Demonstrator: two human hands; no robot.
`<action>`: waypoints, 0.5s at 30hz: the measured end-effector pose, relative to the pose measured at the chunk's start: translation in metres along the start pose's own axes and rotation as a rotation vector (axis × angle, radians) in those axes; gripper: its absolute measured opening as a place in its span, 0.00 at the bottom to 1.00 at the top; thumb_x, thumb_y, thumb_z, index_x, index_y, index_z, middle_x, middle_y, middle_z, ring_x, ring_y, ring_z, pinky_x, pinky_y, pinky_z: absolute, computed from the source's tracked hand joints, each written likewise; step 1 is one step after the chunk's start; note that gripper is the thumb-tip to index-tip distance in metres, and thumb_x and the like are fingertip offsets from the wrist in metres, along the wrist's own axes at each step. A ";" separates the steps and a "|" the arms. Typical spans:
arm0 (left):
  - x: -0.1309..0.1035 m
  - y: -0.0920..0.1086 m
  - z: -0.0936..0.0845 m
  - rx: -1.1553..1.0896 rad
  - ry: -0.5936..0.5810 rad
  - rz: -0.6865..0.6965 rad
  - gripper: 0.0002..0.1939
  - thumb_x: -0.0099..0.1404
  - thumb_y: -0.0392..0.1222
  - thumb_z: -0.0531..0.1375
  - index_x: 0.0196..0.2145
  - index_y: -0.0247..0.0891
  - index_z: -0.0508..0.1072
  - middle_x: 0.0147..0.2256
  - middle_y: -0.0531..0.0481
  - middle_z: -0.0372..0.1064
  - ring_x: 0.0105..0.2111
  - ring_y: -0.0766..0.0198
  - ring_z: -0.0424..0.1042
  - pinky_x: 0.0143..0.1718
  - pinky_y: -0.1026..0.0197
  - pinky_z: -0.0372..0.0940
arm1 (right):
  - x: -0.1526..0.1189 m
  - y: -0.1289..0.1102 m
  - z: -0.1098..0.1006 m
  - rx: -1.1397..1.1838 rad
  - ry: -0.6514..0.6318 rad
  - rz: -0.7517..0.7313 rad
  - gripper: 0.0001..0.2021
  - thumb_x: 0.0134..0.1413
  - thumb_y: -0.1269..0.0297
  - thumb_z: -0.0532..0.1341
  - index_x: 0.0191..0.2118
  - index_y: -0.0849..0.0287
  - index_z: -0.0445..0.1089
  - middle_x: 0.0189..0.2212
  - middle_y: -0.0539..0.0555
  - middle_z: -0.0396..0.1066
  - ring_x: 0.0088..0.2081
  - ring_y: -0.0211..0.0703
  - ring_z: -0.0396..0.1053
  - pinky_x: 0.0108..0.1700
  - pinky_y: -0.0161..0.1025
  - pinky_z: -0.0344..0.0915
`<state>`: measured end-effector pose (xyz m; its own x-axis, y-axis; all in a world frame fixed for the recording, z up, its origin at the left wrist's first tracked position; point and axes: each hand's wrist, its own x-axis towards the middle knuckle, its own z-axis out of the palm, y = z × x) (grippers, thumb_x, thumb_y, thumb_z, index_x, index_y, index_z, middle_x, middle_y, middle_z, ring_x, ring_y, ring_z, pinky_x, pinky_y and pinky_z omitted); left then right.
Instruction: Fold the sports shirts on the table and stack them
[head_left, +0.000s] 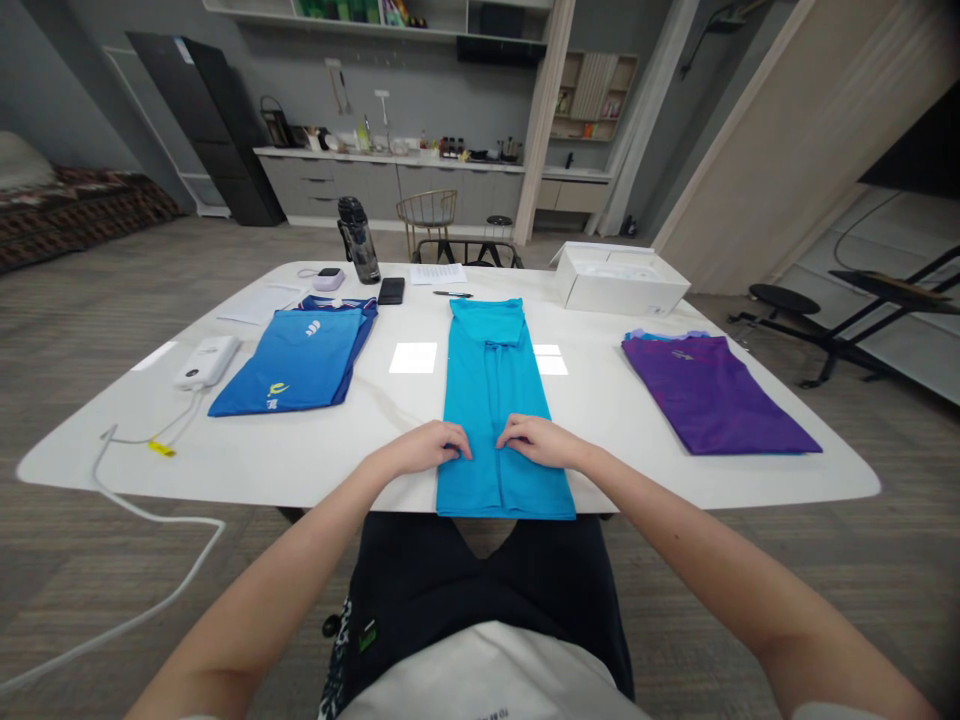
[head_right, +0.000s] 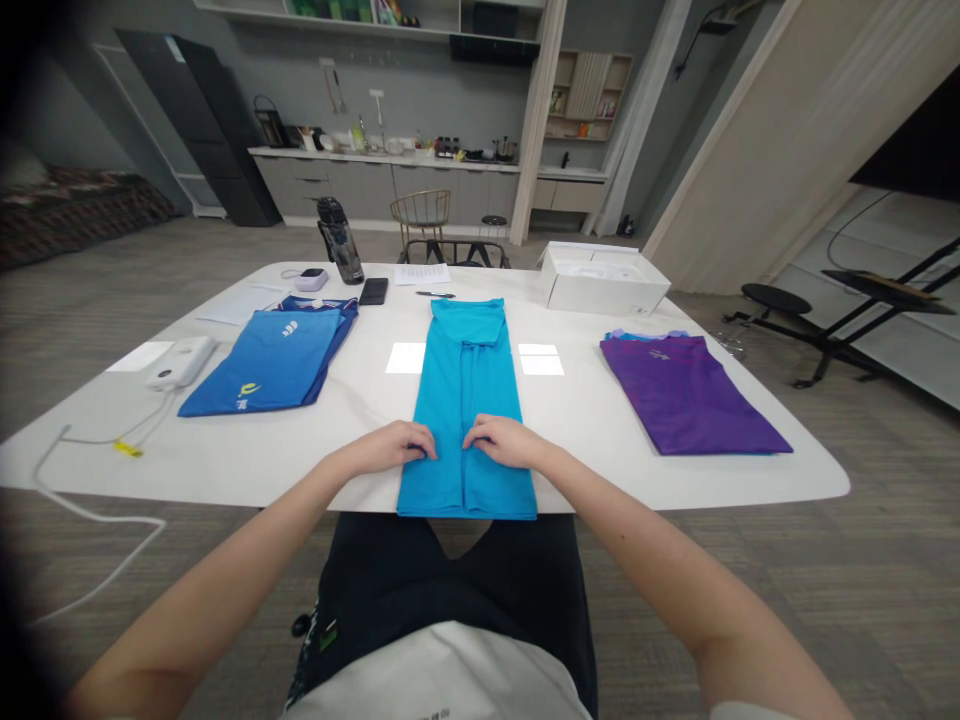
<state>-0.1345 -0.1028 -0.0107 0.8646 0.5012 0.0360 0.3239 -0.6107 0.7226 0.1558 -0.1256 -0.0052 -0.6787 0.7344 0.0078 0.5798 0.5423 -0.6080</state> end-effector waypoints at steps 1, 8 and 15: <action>0.001 0.000 -0.003 0.004 -0.016 0.011 0.14 0.65 0.30 0.56 0.40 0.40 0.81 0.42 0.48 0.76 0.43 0.61 0.74 0.50 0.62 0.65 | -0.003 0.004 -0.005 0.014 0.009 0.006 0.13 0.64 0.72 0.57 0.43 0.55 0.80 0.41 0.55 0.71 0.41 0.44 0.70 0.46 0.40 0.65; -0.005 0.005 -0.015 -0.058 -0.232 0.015 0.29 0.49 0.20 0.49 0.38 0.41 0.82 0.44 0.49 0.76 0.45 0.60 0.72 0.51 0.61 0.64 | -0.046 0.039 -0.038 0.111 -0.127 0.094 0.16 0.54 0.79 0.56 0.35 0.57 0.81 0.41 0.55 0.69 0.39 0.42 0.69 0.43 0.38 0.65; -0.002 0.009 -0.016 0.024 -0.343 -0.051 0.23 0.53 0.25 0.58 0.42 0.44 0.81 0.47 0.48 0.71 0.49 0.56 0.67 0.54 0.58 0.61 | -0.060 0.048 -0.039 0.152 -0.214 0.105 0.11 0.52 0.72 0.66 0.41 0.55 0.81 0.45 0.56 0.64 0.47 0.46 0.67 0.53 0.42 0.64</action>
<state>-0.1392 -0.0994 0.0068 0.9245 0.2987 -0.2366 0.3754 -0.6067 0.7008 0.2422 -0.1273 -0.0038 -0.7074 0.6717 -0.2200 0.5889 0.3880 -0.7089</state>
